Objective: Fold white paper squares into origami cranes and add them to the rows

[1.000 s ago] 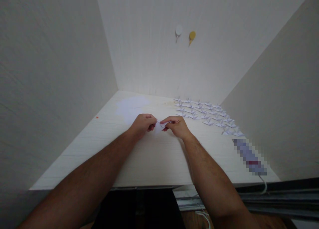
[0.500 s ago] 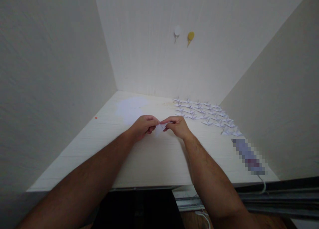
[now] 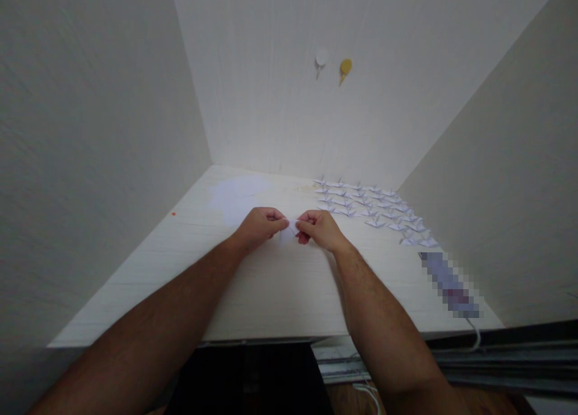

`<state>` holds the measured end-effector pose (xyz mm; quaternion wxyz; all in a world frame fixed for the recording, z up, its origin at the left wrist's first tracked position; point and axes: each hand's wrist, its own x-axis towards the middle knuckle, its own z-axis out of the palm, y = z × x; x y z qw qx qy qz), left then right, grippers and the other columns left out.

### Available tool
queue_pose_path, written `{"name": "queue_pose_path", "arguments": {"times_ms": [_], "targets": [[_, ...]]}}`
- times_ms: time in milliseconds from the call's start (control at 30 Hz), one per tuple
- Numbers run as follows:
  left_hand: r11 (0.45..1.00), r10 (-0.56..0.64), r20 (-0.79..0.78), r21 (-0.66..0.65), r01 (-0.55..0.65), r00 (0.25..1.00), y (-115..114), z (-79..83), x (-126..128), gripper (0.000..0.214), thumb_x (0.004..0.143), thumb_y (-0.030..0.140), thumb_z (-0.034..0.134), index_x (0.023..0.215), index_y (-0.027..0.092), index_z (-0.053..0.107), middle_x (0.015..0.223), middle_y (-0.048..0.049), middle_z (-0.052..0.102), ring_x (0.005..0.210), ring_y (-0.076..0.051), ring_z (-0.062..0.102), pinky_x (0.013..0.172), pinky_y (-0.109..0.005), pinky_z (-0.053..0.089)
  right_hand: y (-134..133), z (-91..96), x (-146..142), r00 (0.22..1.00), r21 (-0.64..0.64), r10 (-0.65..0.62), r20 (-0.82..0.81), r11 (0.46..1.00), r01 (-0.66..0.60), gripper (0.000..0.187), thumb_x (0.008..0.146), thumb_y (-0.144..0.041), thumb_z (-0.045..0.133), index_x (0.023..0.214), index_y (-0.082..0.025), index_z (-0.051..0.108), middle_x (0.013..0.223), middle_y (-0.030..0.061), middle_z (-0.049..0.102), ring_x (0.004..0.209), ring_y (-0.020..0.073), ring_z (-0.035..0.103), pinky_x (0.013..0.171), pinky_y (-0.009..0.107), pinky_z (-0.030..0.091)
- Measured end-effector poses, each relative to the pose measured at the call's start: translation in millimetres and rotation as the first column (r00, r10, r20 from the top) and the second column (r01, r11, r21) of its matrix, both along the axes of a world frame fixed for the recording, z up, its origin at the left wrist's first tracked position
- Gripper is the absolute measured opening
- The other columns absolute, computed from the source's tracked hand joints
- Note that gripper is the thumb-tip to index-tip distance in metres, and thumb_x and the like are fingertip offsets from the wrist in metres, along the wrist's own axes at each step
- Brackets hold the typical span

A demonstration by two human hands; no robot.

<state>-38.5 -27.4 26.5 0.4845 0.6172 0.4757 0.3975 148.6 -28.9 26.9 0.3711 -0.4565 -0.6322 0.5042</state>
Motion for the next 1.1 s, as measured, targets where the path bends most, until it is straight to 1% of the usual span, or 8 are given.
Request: {"name": "queue_pose_path", "arguments": {"times_ms": [300,433,633,700,833,967,1033,1100], "targets": [[0.998,0.002,-0.106,0.058,0.004,0.994,-2,5.6,-1,0.02,0.068,0.034,0.067,0.066,0.015,0.063,0.044,0.0051,0.048,0.04,-0.007,0.037,0.041,-0.02,0.026,0,0.3,1,0.998,-0.06,0.039,-0.057,0.997,-0.043,0.024,0.069,-0.035,0.069,0.071,-0.013,0.06,0.055,0.0016,0.066,0.043,0.0109,0.061,0.043,0.019,0.047],[0.998,0.006,-0.116,0.067,0.002,0.993,-2,6.4,-1,0.02,0.067,0.034,0.067,0.065,0.015,0.063,0.046,0.0045,0.05,0.041,-0.007,0.038,0.042,-0.02,0.026,-1,2.3,0,0.996,-0.104,0.037,-0.078,0.994,-0.045,0.025,0.067,-0.035,0.071,0.07,-0.013,0.06,0.053,0.0022,0.067,0.043,0.0118,0.061,0.042,0.019,0.046],[0.996,0.012,-0.114,0.092,-0.001,0.993,-1,6.9,-2,0.017,0.065,0.031,0.067,0.063,0.015,0.063,0.046,0.005,0.05,0.043,-0.007,0.038,0.043,-0.02,0.027,-1,2.4,0,0.995,-0.174,0.029,-0.097,0.984,-0.046,0.021,0.066,-0.031,0.071,0.067,-0.013,0.06,0.053,0.0024,0.067,0.045,0.0136,0.063,0.044,0.022,0.049],[0.995,0.013,-0.12,0.098,-0.001,0.993,-1,7.0,-3,0.016,0.065,0.031,0.067,0.063,0.015,0.063,0.047,0.0049,0.051,0.044,-0.007,0.038,0.044,-0.02,0.027,0,1.4,2,0.997,-0.158,0.033,-0.071,0.986,-0.044,0.021,0.067,-0.031,0.071,0.066,-0.013,0.06,0.054,0.0028,0.067,0.045,0.0134,0.062,0.042,0.021,0.047],[0.994,0.026,-0.128,0.109,-0.012,0.991,0,7.8,-4,0.015,0.066,0.029,0.067,0.063,0.015,0.063,0.048,0.0046,0.052,0.044,-0.007,0.038,0.044,-0.02,0.027,3,-1.1,9,0.999,-0.092,0.042,0.016,0.995,-0.04,0.028,0.069,-0.037,0.072,0.063,-0.012,0.061,0.054,0.0042,0.066,0.043,0.0118,0.06,0.039,0.018,0.042],[0.993,0.007,-0.136,0.115,0.008,0.991,0,7.7,-5,0.015,0.066,0.029,0.067,0.062,0.015,0.064,0.051,0.0032,0.055,0.046,-0.008,0.042,0.045,-0.02,0.03,4,-2.6,13,0.988,-0.09,0.146,0.057,0.986,-0.14,0.03,0.072,-0.041,0.07,0.068,-0.012,0.065,0.062,0.006,0.069,0.05,0.0112,0.063,0.047,0.02,0.046],[0.992,-0.021,-0.142,0.12,0.039,0.99,0,7.0,-5,0.014,0.066,0.028,0.067,0.062,0.015,0.064,0.053,0.0021,0.057,0.048,-0.008,0.045,0.047,-0.02,0.032,3,-3.1,12,0.978,-0.047,0.184,0.101,0.983,-0.18,0.029,0.075,-0.041,0.067,0.072,-0.012,0.068,0.065,0.0058,0.07,0.052,0.0094,0.061,0.051,0.02,0.046],[0.989,-0.042,-0.151,0.135,0.062,0.988,0,6.0,-4,0.014,0.066,0.028,0.067,0.062,0.015,0.064,0.054,0.0015,0.058,0.049,-0.009,0.047,0.047,-0.02,0.033,2,-3.6,9,0.971,0.007,0.179,0.161,0.983,-0.182,0.028,0.078,-0.039,0.064,0.071,-0.012,0.069,0.062,0.0041,0.068,0.049,0.0074,0.057,0.05,0.018,0.043]]}}
